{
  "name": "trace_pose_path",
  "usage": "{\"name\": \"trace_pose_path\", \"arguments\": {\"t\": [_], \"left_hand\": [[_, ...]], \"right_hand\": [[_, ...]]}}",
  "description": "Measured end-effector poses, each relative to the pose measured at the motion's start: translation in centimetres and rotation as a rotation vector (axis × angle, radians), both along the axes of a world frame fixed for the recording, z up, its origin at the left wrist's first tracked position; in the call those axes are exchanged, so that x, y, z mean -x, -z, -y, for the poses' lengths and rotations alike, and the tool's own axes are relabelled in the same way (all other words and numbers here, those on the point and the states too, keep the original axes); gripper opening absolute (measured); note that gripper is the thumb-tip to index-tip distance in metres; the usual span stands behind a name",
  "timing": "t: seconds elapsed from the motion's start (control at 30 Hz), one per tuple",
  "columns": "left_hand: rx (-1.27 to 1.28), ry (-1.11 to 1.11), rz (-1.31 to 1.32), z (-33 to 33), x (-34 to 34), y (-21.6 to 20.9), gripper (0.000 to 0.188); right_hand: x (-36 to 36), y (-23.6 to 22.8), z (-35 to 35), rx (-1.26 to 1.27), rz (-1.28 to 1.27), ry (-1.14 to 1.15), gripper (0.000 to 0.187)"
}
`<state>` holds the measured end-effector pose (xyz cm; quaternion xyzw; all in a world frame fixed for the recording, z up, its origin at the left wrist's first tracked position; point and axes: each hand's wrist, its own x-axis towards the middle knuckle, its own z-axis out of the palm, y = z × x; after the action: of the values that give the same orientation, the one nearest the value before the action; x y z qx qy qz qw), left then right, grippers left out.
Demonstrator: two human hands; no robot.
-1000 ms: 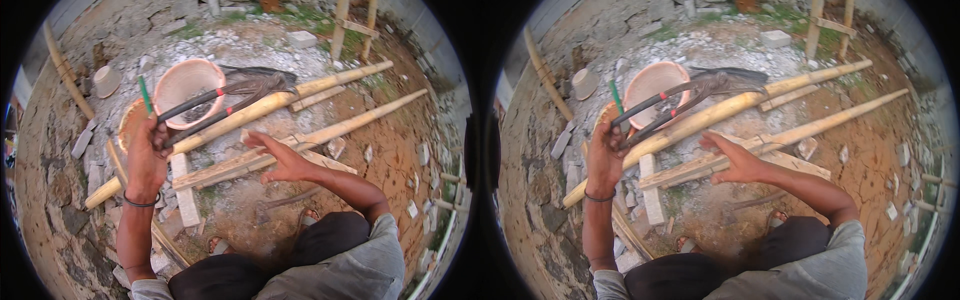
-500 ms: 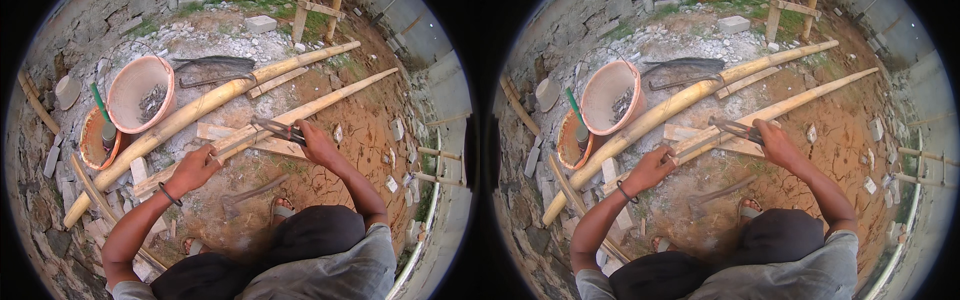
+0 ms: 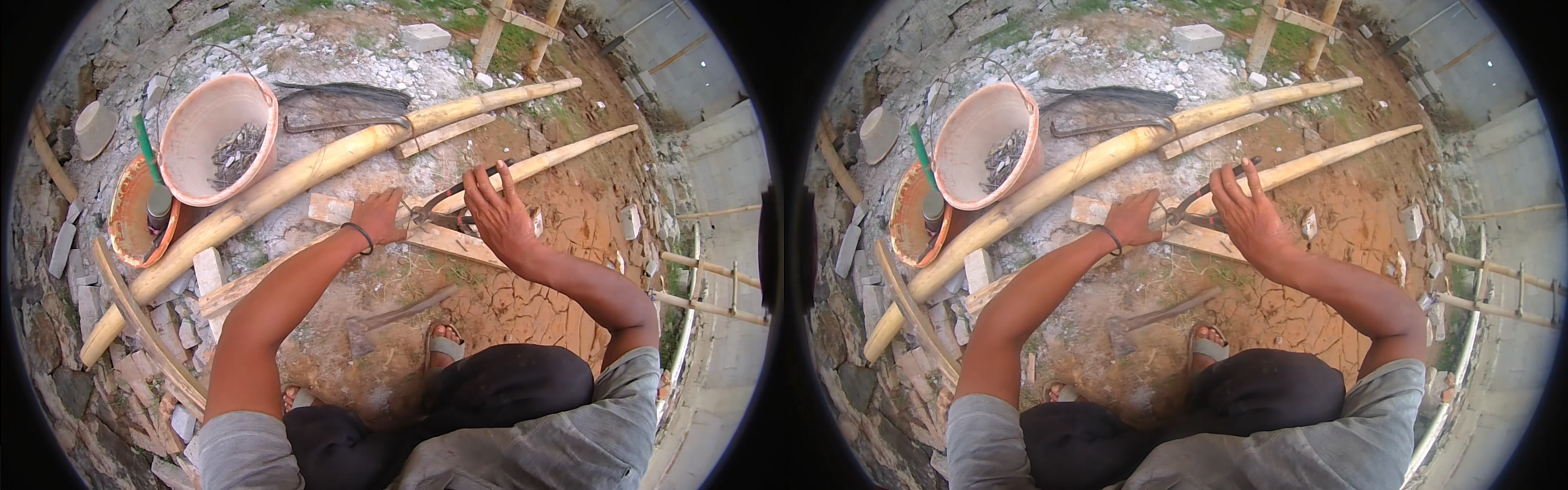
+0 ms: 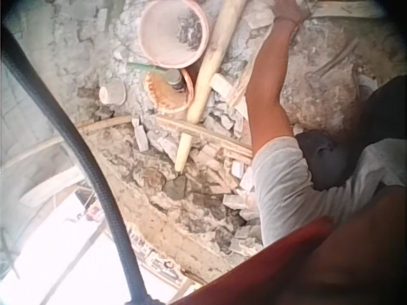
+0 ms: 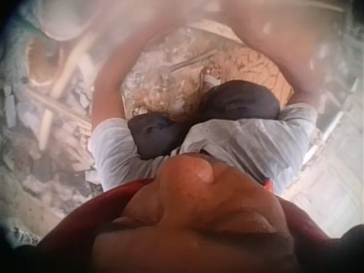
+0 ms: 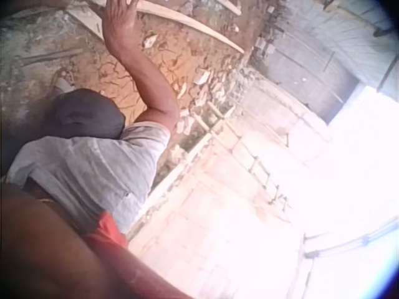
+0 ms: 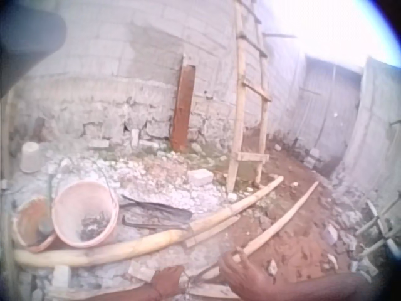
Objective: The person uses a hammer to drive nails into small wooden blocks and bamboo poles. They then use pliers to bend and secure wire around the joints to assemble a bamboo framework.
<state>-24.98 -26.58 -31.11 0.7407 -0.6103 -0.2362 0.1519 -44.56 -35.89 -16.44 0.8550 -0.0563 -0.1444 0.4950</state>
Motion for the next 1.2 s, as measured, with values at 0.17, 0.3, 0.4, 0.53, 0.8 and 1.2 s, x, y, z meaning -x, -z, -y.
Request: {"name": "trace_pose_path", "arguments": {"t": [0.17, 0.3, 0.4, 0.53, 0.8, 1.2], "left_hand": [[-0.016, -0.012, -0.096, 1.4, 0.3, 1.1, 0.070], [-0.002, -0.008, -0.079, 1.5, 0.3, 1.9, 0.058], [0.023, -0.030, -0.093, 1.6, 0.4, 2.0, 0.054], [0.014, -0.058, -0.119, 1.5, 0.5, 2.0, 0.052], [0.049, -0.050, -0.165, 1.7, 0.5, 2.7, 0.046], [0.239, -0.200, 0.578, -2.9, 1.7, 2.7, 0.021]], "right_hand": [[-1.3, -0.5, -2.4, 0.071, -0.060, 0.043, 0.056], [-2.0, -0.7, -4.8, 0.172, -0.259, 0.041, 0.057], [-1.8, -0.4, -6.8, 0.177, -0.305, 0.013, 0.054], [-1.9, 0.2, -7.5, -0.004, -0.264, 0.073, 0.048], [-2.8, -1.2, -0.9, -1.168, -0.184, 0.887, 0.030], [-1.3, -2.1, 1.6, -1.622, 0.157, 1.507, 0.035]]}}
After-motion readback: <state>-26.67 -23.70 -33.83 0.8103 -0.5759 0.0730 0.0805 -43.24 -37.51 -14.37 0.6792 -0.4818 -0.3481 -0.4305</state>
